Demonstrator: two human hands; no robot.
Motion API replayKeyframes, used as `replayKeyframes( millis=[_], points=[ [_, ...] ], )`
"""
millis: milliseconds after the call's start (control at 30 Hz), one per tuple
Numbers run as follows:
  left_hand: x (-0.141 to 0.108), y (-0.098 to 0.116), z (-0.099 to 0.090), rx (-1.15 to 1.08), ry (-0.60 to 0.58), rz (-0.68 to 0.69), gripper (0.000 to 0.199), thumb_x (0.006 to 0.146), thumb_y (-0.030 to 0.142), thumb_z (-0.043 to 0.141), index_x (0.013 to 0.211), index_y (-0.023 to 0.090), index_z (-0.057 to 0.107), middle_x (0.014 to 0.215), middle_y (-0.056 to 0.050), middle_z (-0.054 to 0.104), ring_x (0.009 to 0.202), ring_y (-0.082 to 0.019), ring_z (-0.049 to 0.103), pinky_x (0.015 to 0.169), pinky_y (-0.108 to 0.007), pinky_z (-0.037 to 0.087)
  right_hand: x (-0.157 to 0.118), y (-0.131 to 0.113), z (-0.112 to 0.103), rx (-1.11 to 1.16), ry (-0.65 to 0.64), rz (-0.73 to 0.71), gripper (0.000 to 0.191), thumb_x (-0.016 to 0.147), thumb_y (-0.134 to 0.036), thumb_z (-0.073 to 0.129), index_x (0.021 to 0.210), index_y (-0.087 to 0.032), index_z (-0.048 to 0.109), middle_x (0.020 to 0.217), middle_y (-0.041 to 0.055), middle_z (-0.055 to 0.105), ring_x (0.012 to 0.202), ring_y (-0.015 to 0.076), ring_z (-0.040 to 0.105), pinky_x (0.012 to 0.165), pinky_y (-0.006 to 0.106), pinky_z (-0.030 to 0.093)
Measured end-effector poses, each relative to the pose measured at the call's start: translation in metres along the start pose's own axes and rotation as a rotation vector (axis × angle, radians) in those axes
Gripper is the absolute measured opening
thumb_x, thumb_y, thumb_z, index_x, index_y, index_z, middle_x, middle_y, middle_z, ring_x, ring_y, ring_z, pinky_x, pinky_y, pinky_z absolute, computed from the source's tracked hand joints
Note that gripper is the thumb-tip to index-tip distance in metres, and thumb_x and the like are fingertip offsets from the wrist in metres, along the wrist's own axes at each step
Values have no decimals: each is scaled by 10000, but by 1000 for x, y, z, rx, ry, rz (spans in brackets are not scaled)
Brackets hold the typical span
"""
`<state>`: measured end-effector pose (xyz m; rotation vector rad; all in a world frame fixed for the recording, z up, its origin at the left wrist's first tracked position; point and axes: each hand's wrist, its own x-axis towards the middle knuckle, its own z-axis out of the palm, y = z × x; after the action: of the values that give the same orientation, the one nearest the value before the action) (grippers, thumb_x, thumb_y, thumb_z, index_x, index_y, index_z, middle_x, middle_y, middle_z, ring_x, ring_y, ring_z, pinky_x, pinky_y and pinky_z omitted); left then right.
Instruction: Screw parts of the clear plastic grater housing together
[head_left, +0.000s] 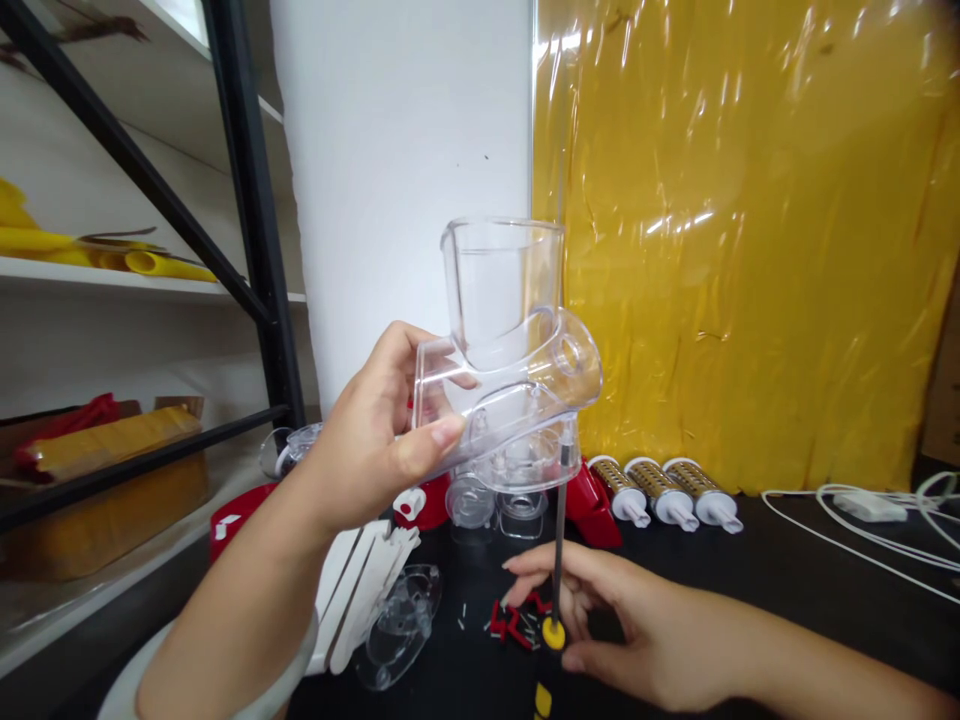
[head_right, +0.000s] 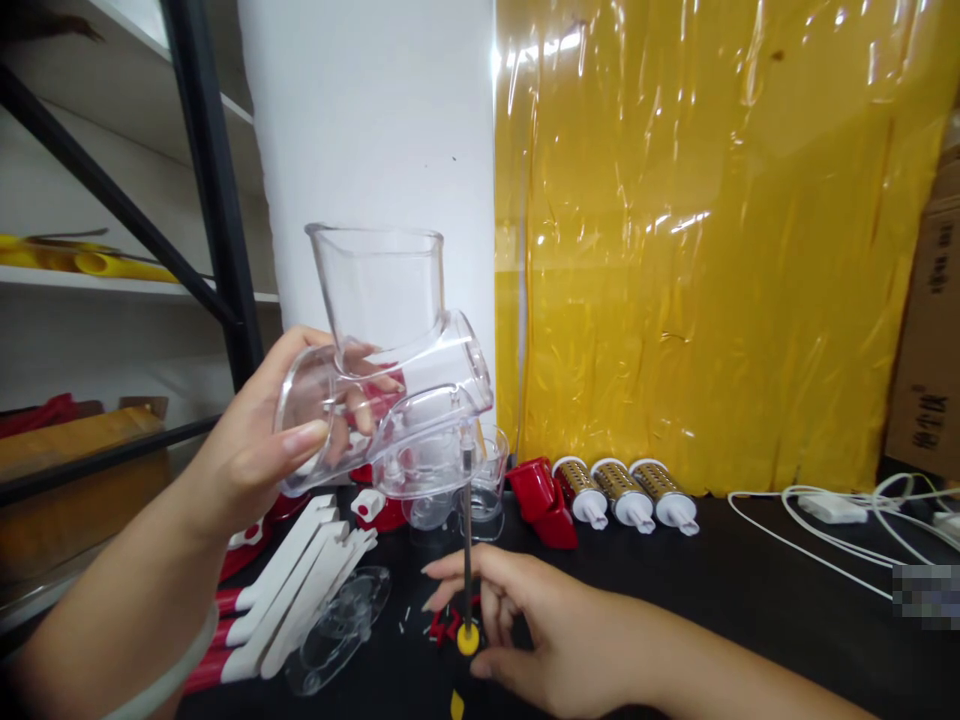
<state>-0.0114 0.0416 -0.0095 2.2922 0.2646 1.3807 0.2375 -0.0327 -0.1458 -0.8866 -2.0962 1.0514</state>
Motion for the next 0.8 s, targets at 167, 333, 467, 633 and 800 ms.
replayKeyframes(
  millis=[167,333,467,633,800],
  points=[
    [1,2,1,-28,8,17,486,801,564,720,1059,205,517,1017,-84,651,647,-123,564,474,-237,420,4,5,4,29,65,20,610,817,-181,772,1372,-265,531,1062,20,677,731,104,520,670,240,463],
    [2,1,2,-87,48,13,504,785,555,726,1072,199,515,1032,-93,668,635,-121,584,454,-230,438,4,8,7,0,81,47,600,812,-242,809,1353,-272,552,998,2,634,741,111,530,678,246,481],
    [4,5,-7,-166,208,1,491,745,511,732,1069,213,514,981,-74,683,570,-118,580,384,-222,393,3,8,9,-166,104,-12,574,843,-259,764,1372,-246,541,1041,41,664,887,173,610,828,325,542],
    [-13,16,-26,-183,398,39,447,755,485,699,1052,235,478,930,-42,661,568,-134,585,375,-238,385,3,-2,-1,-275,31,-106,382,993,-313,564,1359,-202,553,1041,70,708,958,203,668,914,376,559],
    [-79,2,-26,141,284,-192,497,821,523,695,1135,229,447,1039,-74,642,660,-135,582,524,-265,452,-22,-17,-37,-397,107,-20,410,1042,-442,460,1357,-200,562,986,79,698,927,234,689,869,389,583]
  ],
)
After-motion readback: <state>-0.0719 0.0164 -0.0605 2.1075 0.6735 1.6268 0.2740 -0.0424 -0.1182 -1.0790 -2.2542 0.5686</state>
